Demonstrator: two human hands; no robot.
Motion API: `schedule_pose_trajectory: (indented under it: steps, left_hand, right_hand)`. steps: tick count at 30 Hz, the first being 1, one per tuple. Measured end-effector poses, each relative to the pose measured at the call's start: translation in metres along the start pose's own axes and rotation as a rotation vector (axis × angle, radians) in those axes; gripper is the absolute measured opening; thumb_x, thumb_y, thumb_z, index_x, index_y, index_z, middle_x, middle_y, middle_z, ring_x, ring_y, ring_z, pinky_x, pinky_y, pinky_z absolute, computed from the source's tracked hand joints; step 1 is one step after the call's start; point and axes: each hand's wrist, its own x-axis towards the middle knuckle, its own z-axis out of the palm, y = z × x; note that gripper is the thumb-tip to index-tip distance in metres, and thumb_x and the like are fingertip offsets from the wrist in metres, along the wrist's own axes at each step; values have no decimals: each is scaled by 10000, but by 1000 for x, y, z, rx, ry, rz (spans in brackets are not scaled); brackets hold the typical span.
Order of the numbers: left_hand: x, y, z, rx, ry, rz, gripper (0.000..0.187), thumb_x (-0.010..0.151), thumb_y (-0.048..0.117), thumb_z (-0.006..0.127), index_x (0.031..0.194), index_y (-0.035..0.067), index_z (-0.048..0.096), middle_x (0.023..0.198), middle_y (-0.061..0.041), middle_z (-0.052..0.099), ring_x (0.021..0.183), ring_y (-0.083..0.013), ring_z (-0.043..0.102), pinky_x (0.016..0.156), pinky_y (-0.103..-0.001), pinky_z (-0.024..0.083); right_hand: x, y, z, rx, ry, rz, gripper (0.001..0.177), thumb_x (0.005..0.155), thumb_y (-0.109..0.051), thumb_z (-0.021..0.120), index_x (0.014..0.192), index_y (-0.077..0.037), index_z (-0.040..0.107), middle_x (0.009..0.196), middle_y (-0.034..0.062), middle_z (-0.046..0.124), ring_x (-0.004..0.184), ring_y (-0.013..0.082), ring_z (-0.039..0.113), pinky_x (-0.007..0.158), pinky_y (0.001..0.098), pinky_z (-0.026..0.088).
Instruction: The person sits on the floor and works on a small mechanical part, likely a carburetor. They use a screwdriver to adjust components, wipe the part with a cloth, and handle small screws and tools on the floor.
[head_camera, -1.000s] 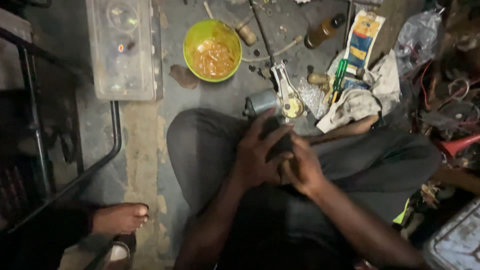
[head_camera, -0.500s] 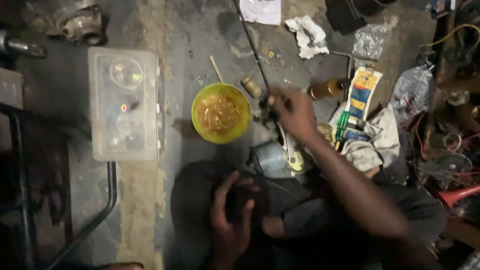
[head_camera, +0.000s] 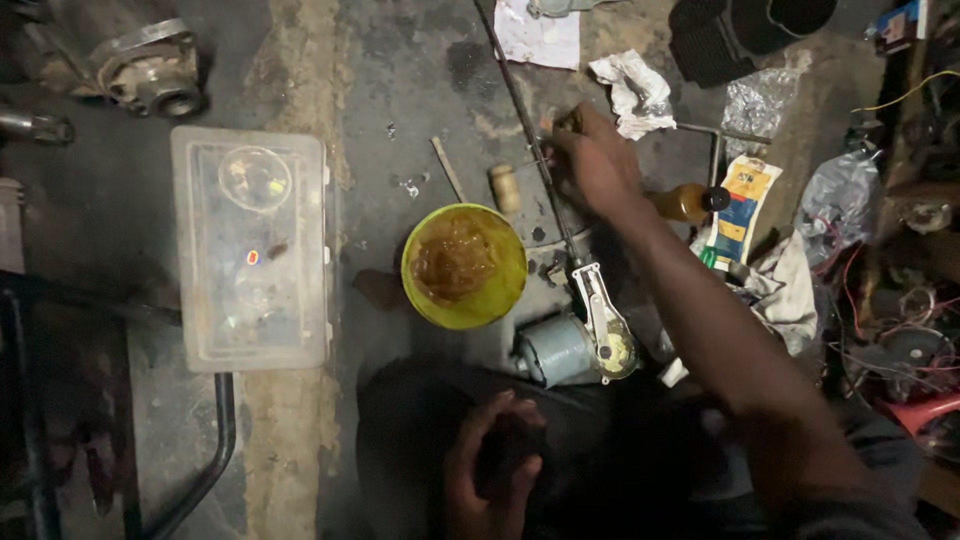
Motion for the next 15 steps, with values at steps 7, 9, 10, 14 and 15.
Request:
schedule_pose_trajectory:
  steps: [7,9,10,14,15]
  left_hand:
    - [0,-1,4,-3,7,6,604,863,233,795,1382,-6,597,1201,-163,746,1117,-254,724,1042,-409,531]
    - [0,0,5,-11,10,14,603,864,236,792,1382,-4,598,1210,-165,743,1116,-257,727,1049,-411,526]
    - [0,1,4,-20,7,22,601,868,239,790,1383,-2,598,1219,-166,742,1110,-257,731,1051,-411,527]
    - [2,6,3,27,-13,-14,599,846,233,791,1368,8,601,1221,-156,744,1114,-253,743,1040,-409,528]
    - [2,7,4,29,-9,-11,590,851,229,786,1367,8,603,1220,-156,744,1114,-252,741,1041,-408,530]
  right_hand:
    - [-22,0,8,241,-73,6,362,801,-29,692,1149,-107,752,1129,175,731,992,325,704,860,400,555]
    - [-23,3,11,278,-120,76,383,791,-25,678,1157,-112,753,1081,168,749,939,299,721,840,378,560]
    - [-22,7,11,275,-172,163,413,770,-22,669,1160,-123,756,1044,151,760,906,280,733,827,371,562]
    - [-4,17,10,608,-1,280,246,874,-89,684,1109,-74,753,1035,101,793,944,204,760,855,318,581]
    - [-1,17,11,581,-37,257,235,886,-94,690,1107,-74,766,1051,100,793,961,202,759,875,319,574]
